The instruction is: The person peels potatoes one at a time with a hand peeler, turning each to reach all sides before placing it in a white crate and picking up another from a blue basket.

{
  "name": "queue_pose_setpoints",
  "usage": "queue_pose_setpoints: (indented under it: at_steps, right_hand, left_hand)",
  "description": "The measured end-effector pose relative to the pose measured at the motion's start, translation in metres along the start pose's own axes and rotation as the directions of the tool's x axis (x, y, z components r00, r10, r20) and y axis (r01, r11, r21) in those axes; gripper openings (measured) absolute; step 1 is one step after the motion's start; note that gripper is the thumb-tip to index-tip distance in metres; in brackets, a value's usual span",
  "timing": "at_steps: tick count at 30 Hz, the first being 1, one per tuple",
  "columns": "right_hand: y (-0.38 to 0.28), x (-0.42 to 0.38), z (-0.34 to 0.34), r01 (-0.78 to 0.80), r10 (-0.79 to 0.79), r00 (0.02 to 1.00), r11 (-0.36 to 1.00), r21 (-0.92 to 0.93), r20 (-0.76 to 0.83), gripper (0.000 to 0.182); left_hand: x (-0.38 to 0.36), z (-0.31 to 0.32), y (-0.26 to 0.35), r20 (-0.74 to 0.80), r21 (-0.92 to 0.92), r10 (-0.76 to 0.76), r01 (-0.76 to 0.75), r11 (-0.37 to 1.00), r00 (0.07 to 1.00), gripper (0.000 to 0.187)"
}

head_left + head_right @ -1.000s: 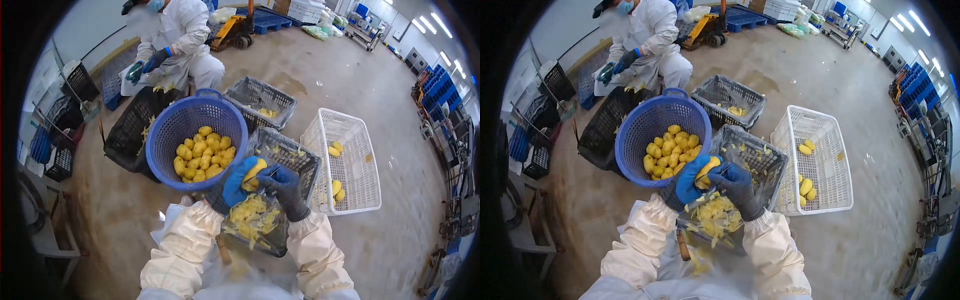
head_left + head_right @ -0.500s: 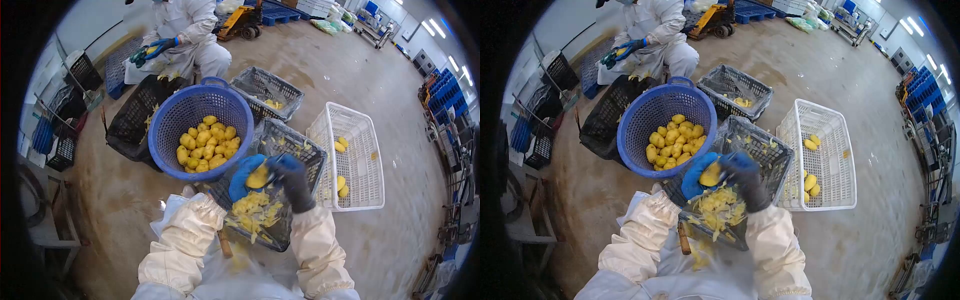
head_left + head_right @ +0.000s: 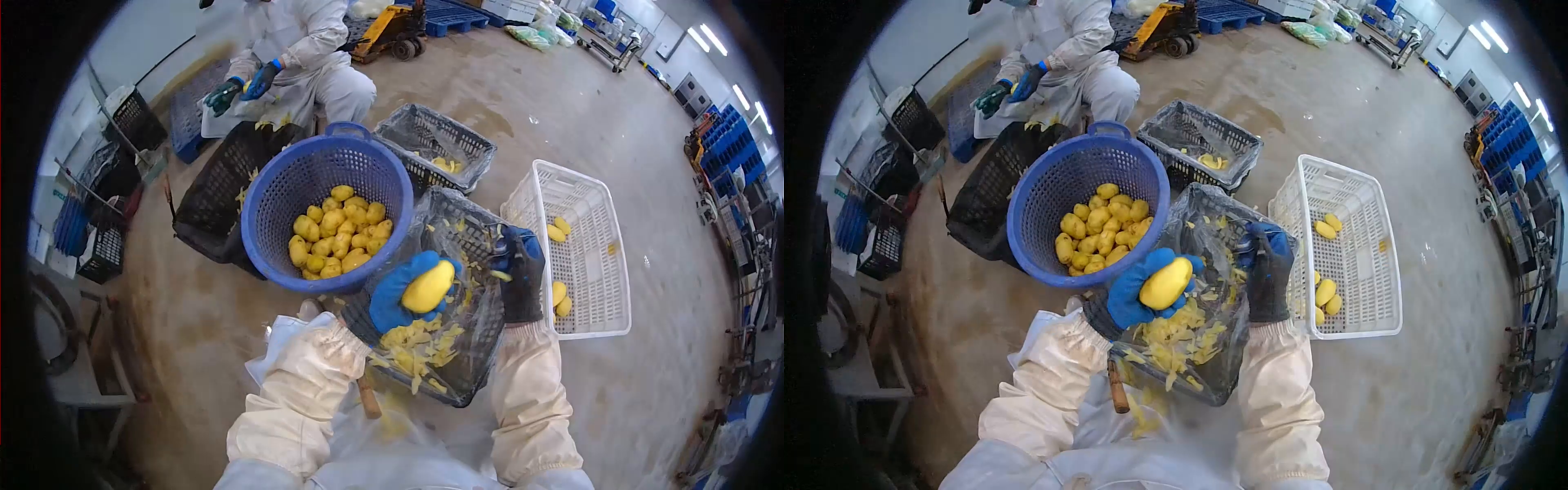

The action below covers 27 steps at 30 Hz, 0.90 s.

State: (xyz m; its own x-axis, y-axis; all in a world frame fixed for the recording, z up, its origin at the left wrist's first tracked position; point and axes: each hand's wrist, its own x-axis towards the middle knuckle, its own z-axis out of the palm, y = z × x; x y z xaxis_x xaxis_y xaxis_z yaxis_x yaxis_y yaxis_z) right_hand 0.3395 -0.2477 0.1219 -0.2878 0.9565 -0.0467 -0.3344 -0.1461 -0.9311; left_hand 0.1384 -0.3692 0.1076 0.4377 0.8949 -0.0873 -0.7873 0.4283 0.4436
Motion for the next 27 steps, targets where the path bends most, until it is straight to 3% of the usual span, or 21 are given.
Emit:
queue_pose_setpoints:
  at_steps: [1,2,3,5,7,8,10,11,12,13,14,15,16,18,19,20,22,23,24,26,27]
  right_hand:
    - [-0.003,-0.011,0.012,0.116,-0.112,0.991,0.992,-0.044,0.076,0.016]
    - [-0.006,-0.028,0.031,0.119,-0.115,0.990,0.992,-0.047,0.080,0.016]
    - [-0.007,-0.048,0.052,0.039,-0.011,0.986,0.986,-0.163,0.168,0.014]
    - [0.000,-0.056,0.064,-0.031,0.103,0.965,0.959,-0.281,0.243,0.012]
    - [0.022,-0.049,0.058,0.266,-0.100,0.918,0.871,-0.412,0.383,0.010]
    - [0.018,-0.039,0.051,0.264,-0.099,0.920,0.871,-0.413,0.380,0.010]
    - [-0.003,-0.008,0.024,0.164,-0.170,0.985,0.975,-0.153,-0.030,0.011]
    - [-0.004,-0.002,0.019,0.069,-0.069,0.998,0.990,0.121,0.000,0.010]
    - [0.004,-0.009,0.019,0.075,-0.075,0.997,0.989,0.125,-0.006,0.010]
    - [-0.002,-0.029,0.042,0.053,-0.050,0.992,0.998,-0.028,0.116,0.010]
    - [-0.004,-0.041,0.056,0.047,-0.003,0.972,0.982,-0.181,0.233,0.010]
    - [0.009,-0.039,0.053,-0.028,0.124,0.941,0.955,-0.294,0.315,0.012]
    - [0.014,-0.032,0.047,-0.031,0.125,0.942,0.956,-0.292,0.311,0.012]
    - [0.015,-0.010,0.021,0.170,-0.157,0.985,0.959,-0.228,0.075,0.014]
    - [0.027,0.003,-0.005,0.073,-0.073,0.997,0.997,-0.012,0.026,0.015]
    - [0.010,-0.006,0.011,0.079,-0.079,0.997,0.997,-0.008,0.021,0.015]
    - [-0.020,-0.033,0.044,-0.057,0.067,0.994,0.992,-0.114,0.084,0.015]
    - [-0.007,-0.035,0.050,0.047,0.022,0.968,0.962,-0.269,0.248,0.015]
    - [0.000,-0.029,0.044,0.049,0.019,0.969,0.962,-0.267,0.247,0.015]
    - [0.012,-0.010,0.020,0.112,-0.115,0.993,0.966,-0.232,0.001,0.016]
    - [0.018,0.002,0.000,0.045,-0.046,0.998,0.998,-0.032,-0.042,0.019]
  left_hand:
    - [0.002,0.001,0.003,0.003,0.005,-0.003,0.003,1.000,1.000,0.040]
    - [0.004,0.004,0.005,-0.128,-0.077,0.086,-0.096,0.992,0.988,0.040]
    - [0.005,0.005,0.005,-0.267,-0.147,0.162,-0.206,0.967,0.950,0.040]
    - [0.006,0.007,0.002,-0.309,-0.136,0.227,-0.279,0.951,0.924,0.040]
    - [0.007,-0.002,-0.004,-0.327,-0.091,0.243,-0.287,0.954,0.913,0.041]
    - [0.004,-0.003,-0.005,-0.327,-0.093,0.240,-0.284,0.954,0.914,0.041]
    - [0.001,-0.004,-0.007,-0.223,-0.058,0.086,-0.101,0.993,0.971,0.041]
    - [0.000,0.009,-0.004,-0.272,-0.031,0.073,-0.084,0.996,0.960,0.042]
    - [0.007,-0.015,-0.008,-0.269,-0.025,0.068,-0.078,0.997,0.961,0.042]
    - [0.020,-0.057,-0.019,-0.376,0.185,0.262,-0.205,0.961,0.889,0.043]
    - [0.020,-0.020,-0.004,-0.435,0.400,0.460,-0.292,0.869,0.774,0.044]
    - [0.004,0.019,0.002,-0.280,-0.166,0.144,-0.195,0.967,0.949,0.044]
    - [0.001,0.017,-0.001,-0.282,-0.166,0.139,-0.191,0.967,0.949,0.044]
    - [-0.006,0.012,-0.007,-0.284,0.326,0.129,-0.030,0.945,0.950,0.043]
    - [-0.008,0.021,-0.003,-0.151,0.175,0.055,-0.028,0.984,0.987,0.043]
    - [-0.007,0.020,-0.001,-0.147,0.180,0.051,-0.023,0.983,0.988,0.043]
    - [-0.003,0.017,0.000,-0.243,0.171,0.186,-0.147,0.974,0.952,0.046]
    - [0.001,0.019,-0.003,-0.221,0.255,0.270,-0.212,0.943,0.937,0.046]
    - [-0.001,0.020,-0.002,-0.219,0.257,0.269,-0.210,0.943,0.938,0.046]
    - [-0.007,0.029,0.002,-0.134,0.311,0.177,-0.128,0.942,0.975,0.045]
    - [-0.004,0.020,-0.004,-0.091,0.222,0.153,-0.130,0.966,0.984,0.046]
